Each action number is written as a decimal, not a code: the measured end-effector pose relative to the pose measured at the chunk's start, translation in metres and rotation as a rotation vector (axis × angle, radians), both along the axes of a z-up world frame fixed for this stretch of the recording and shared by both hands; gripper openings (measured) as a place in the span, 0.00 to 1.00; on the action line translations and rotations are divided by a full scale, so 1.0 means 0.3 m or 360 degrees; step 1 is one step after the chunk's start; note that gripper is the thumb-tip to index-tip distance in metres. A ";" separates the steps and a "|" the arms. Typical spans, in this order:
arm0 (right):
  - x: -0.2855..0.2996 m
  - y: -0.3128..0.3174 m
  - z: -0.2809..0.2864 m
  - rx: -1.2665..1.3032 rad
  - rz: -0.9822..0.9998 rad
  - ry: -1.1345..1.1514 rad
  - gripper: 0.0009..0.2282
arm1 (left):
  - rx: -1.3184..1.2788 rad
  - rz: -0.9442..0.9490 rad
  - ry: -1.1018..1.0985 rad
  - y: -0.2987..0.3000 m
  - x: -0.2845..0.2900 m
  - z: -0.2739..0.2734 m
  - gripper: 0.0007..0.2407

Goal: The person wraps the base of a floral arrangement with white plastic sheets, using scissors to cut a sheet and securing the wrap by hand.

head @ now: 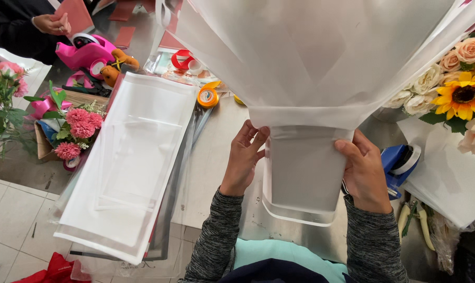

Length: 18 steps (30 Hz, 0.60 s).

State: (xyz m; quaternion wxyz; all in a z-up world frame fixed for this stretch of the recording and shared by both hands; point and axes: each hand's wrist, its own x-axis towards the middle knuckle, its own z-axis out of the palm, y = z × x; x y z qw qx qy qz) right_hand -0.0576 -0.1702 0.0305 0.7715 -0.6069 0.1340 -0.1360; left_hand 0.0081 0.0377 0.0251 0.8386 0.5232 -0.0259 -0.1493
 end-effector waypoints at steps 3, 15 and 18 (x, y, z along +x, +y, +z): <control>-0.011 0.007 0.034 -0.0029 -0.0035 -0.0001 0.17 | 0.0032 -0.0040 -0.0004 -0.002 0.001 0.006 0.13; -0.050 0.001 0.113 -0.0046 -0.0020 0.0029 0.15 | -0.0142 -0.0252 0.0193 -0.027 -0.015 0.013 0.13; -0.057 -0.024 0.107 -0.0036 0.0007 0.0059 0.15 | -0.0289 -0.0323 0.0320 -0.031 -0.006 -0.025 0.13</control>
